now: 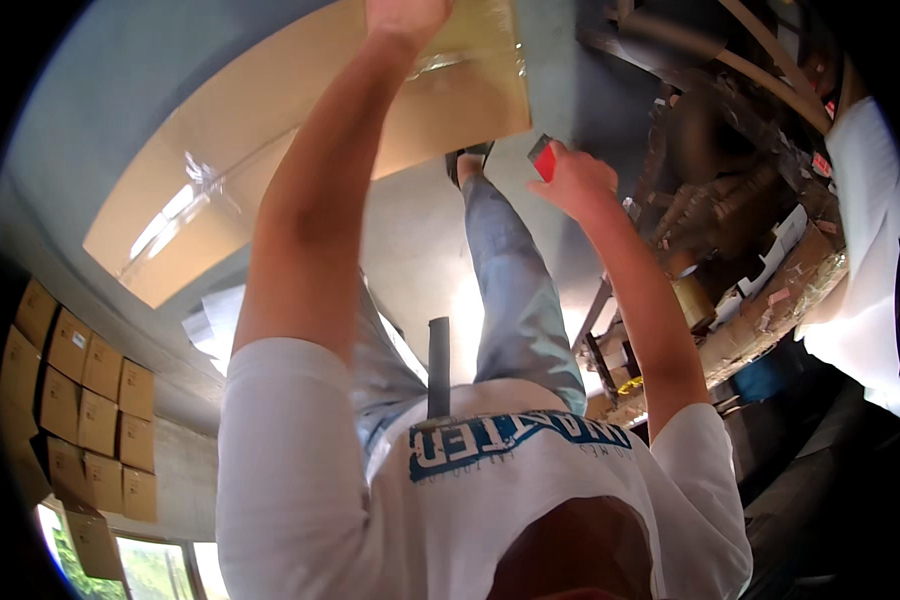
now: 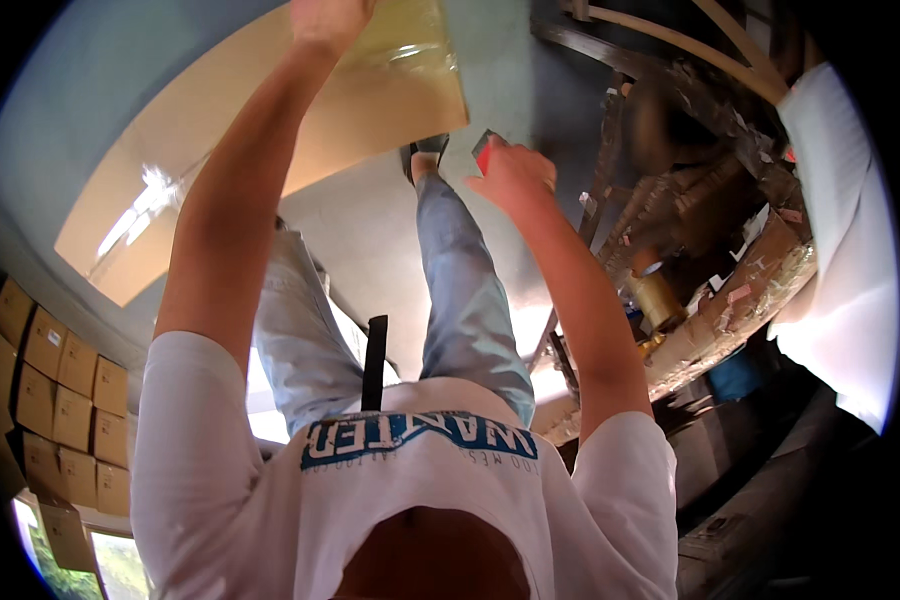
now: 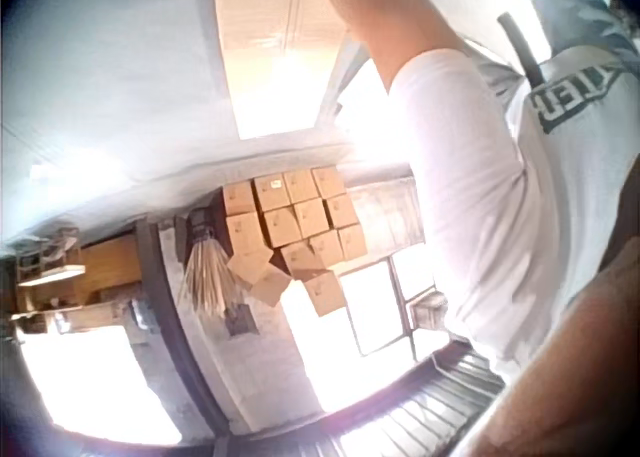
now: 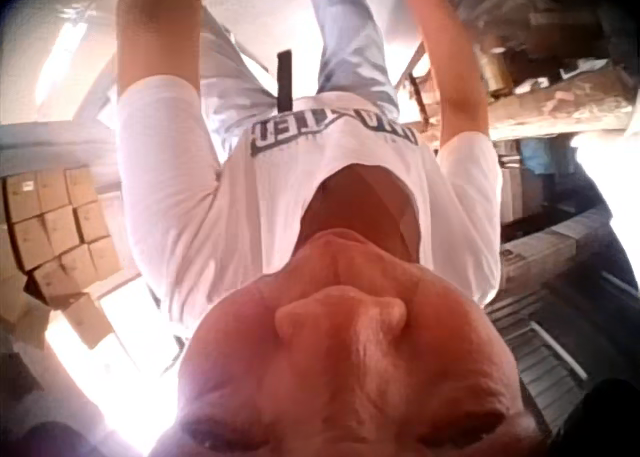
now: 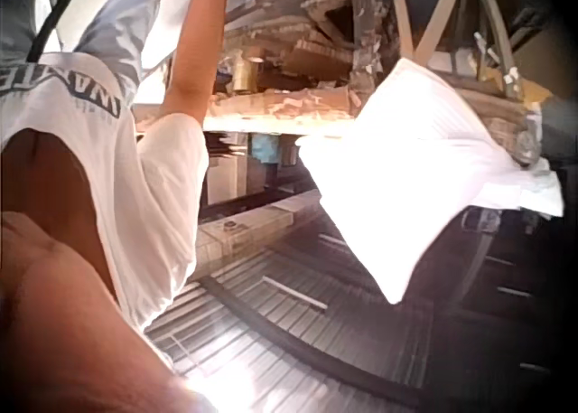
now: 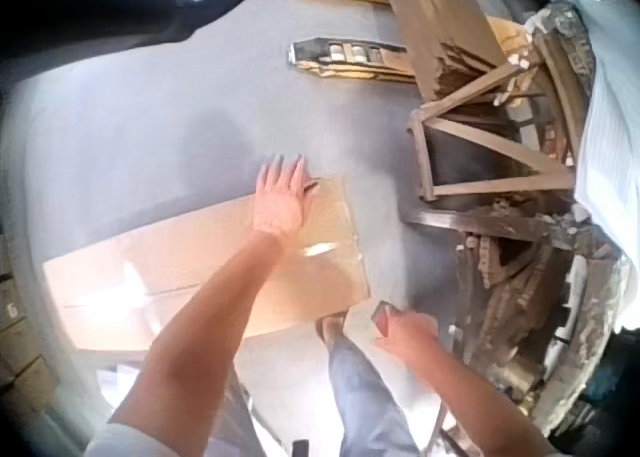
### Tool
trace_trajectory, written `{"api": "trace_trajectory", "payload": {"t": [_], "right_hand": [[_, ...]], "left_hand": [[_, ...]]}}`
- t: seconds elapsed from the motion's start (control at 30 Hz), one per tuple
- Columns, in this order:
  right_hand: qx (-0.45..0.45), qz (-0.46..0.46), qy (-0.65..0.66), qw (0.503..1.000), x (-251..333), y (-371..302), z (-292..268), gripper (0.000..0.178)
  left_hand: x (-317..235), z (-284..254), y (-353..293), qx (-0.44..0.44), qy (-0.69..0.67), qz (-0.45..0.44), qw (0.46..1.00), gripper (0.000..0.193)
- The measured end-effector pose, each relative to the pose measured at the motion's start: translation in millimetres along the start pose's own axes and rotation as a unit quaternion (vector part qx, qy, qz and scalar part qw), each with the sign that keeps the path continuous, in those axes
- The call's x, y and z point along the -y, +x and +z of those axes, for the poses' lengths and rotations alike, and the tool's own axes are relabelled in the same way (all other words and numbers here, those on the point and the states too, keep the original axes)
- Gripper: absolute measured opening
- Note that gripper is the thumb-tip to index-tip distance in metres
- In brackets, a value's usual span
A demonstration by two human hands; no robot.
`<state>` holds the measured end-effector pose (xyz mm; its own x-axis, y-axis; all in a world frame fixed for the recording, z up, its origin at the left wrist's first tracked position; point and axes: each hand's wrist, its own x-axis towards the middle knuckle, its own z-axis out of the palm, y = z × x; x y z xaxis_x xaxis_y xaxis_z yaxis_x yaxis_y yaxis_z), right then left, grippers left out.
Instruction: The person repeatedly assembles flat cardboard boxes into rectangular shapes and seals them with packing tape. They use a handheld tape dispenser to apply tape along the seams of the boxes, then stack the finished boxes on the floor.
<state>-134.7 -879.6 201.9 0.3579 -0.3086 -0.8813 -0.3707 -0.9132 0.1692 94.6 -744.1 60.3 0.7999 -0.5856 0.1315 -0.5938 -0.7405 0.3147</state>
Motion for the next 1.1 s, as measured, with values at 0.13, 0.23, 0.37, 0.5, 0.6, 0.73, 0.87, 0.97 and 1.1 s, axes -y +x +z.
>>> {"api": "trace_trajectory", "payload": {"t": [0.13,0.23,0.37,0.5,0.6,0.73,0.87,0.97,1.1], "right_hand": [[-0.127,-0.163,0.097,0.974,16,-67,0,0.065],[-0.108,-0.331,0.248,0.904,84,-108,-34,0.072],[-0.106,-0.547,0.174,0.812,195,-117,-66,0.068],[-0.025,-0.631,0.052,0.774,305,-138,-108,0.072],[0.016,-0.663,-0.014,0.748,388,-161,-138,0.076],[0.084,-0.706,-0.004,0.703,505,-193,-151,0.074],[0.077,-0.649,-0.07,0.754,589,-221,-149,0.067],[0.288,-0.461,0.166,0.823,626,-228,-142,0.057],[0.469,-0.251,0.436,0.726,638,-219,-109,0.043]], "left_hand": [[31,-67,-139,-0.089,-0.221,-0.114,0.965,0.024],[45,-144,-232,0.109,-0.651,-0.486,0.573,0.049],[75,-247,-299,0.08,-0.776,-0.532,0.33,0.058],[129,-340,-338,-0.009,-0.802,-0.497,0.33,0.049],[171,-368,-372,-0.149,-0.879,-0.424,0.156,0.045],[239,-388,-414,-0.225,-0.896,-0.372,0.087,0.031],[291,-415,-465,-0.367,-0.84,-0.386,0.107,0.017],[316,-413,-504,-0.4,-0.778,-0.47,0.118,0.022],[314,-392,-521,-0.413,-0.811,-0.413,0.048,0.027]]}}
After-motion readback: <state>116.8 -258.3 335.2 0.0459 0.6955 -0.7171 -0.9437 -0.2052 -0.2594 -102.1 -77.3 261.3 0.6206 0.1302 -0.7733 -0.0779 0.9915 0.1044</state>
